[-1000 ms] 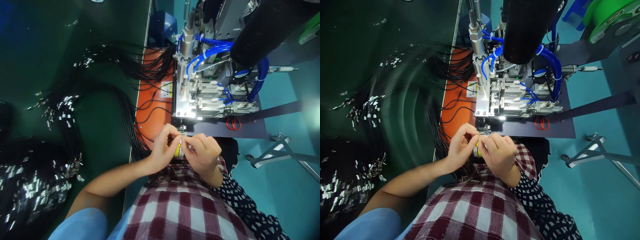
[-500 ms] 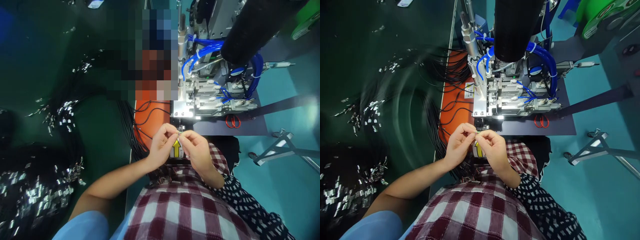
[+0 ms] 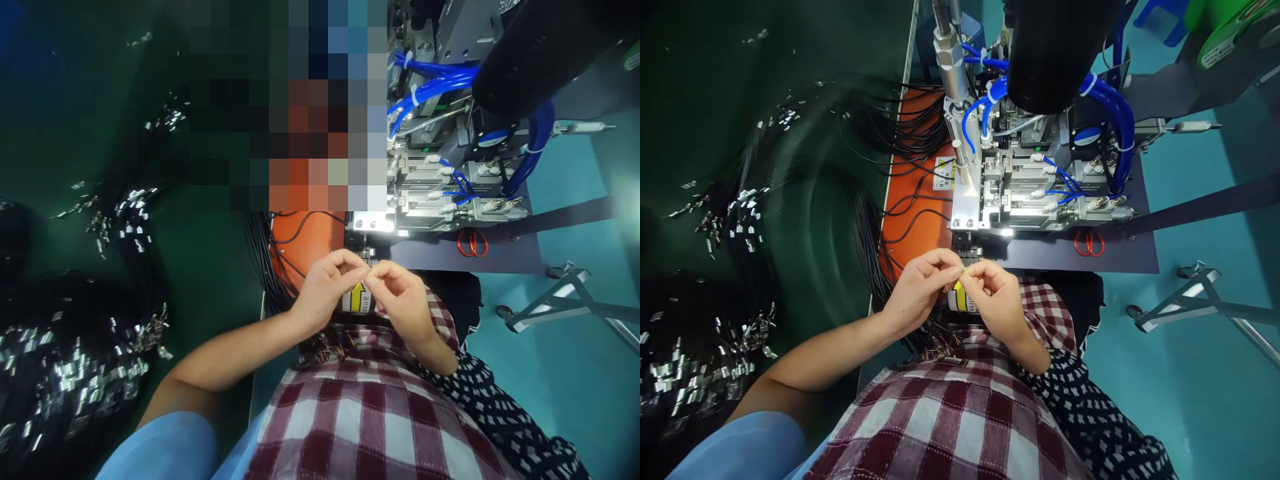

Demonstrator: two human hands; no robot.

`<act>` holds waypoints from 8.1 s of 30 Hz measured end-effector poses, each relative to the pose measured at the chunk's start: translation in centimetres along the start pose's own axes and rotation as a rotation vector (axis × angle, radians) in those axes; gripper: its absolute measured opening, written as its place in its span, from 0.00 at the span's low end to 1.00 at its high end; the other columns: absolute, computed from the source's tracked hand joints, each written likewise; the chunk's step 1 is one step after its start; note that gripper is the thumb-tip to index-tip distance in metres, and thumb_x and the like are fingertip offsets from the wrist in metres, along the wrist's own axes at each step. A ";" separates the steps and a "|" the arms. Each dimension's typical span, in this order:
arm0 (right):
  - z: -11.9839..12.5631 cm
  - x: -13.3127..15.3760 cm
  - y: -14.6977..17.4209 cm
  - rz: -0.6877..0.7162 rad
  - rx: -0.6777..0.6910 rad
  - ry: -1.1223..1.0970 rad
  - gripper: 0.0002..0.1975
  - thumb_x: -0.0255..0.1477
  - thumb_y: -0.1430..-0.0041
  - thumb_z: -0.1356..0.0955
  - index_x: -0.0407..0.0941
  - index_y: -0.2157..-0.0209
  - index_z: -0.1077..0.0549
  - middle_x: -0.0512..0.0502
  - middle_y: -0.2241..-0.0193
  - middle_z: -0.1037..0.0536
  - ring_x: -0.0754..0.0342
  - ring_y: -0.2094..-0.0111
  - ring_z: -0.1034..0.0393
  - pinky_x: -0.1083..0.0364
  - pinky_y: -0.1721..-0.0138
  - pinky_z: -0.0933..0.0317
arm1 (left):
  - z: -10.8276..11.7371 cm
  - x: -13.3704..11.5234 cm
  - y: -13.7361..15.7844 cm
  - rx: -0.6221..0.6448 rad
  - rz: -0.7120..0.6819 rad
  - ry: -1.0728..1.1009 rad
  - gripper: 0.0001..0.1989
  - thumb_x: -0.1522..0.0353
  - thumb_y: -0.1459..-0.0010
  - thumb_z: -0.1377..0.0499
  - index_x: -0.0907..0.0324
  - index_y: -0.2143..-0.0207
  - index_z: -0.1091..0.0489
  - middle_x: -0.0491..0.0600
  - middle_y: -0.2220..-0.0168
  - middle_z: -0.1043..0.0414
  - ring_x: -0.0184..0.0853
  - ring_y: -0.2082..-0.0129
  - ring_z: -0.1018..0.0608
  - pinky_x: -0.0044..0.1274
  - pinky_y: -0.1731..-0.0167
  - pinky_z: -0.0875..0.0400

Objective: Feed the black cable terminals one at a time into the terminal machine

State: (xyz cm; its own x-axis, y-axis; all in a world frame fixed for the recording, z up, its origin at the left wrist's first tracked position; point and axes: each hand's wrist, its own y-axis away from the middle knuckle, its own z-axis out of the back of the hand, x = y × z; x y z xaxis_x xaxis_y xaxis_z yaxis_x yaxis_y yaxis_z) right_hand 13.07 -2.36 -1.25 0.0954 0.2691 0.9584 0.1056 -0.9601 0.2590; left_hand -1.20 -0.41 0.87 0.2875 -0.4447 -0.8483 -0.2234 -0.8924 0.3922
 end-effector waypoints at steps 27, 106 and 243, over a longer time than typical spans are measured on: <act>1.2 0.4 -0.1 0.375 -0.178 0.552 0.06 0.27 0.40 0.31 0.46 0.72 0.28 0.51 0.76 0.27 0.56 0.76 0.35 0.55 0.73 0.41 | 0.5 0.4 -0.6 0.019 0.061 -0.080 0.09 0.66 0.47 0.34 0.61 0.66 0.28 0.44 0.73 0.29 0.26 0.75 0.28 0.19 0.74 0.35; 0.5 -0.5 -0.7 0.141 -0.131 0.122 0.05 0.29 0.43 0.30 0.45 0.71 0.28 0.53 0.77 0.30 0.60 0.78 0.40 0.58 0.76 0.42 | 0.2 1.1 -0.5 -0.023 0.053 -0.038 0.10 0.65 0.47 0.34 0.61 0.69 0.31 0.38 0.82 0.41 0.23 0.81 0.40 0.18 0.80 0.48; 2.7 -2.1 -4.5 -0.086 -0.161 0.252 0.08 0.33 0.42 0.30 0.45 0.72 0.29 0.52 0.79 0.28 0.59 0.80 0.36 0.57 0.78 0.41 | 4.5 1.5 -3.6 0.094 -0.686 -1.556 0.16 0.65 0.32 0.53 0.53 0.51 0.27 0.49 0.66 0.36 0.33 0.69 0.31 0.22 0.71 0.34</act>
State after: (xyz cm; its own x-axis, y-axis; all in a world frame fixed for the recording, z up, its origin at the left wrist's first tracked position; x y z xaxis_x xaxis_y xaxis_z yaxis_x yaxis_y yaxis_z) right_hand 15.05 1.63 -4.75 -0.1572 0.3418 0.9265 -0.0573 -0.9398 0.3370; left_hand -4.13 2.47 -3.39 -0.7551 0.5321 -0.3829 -0.5223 -0.8413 -0.1392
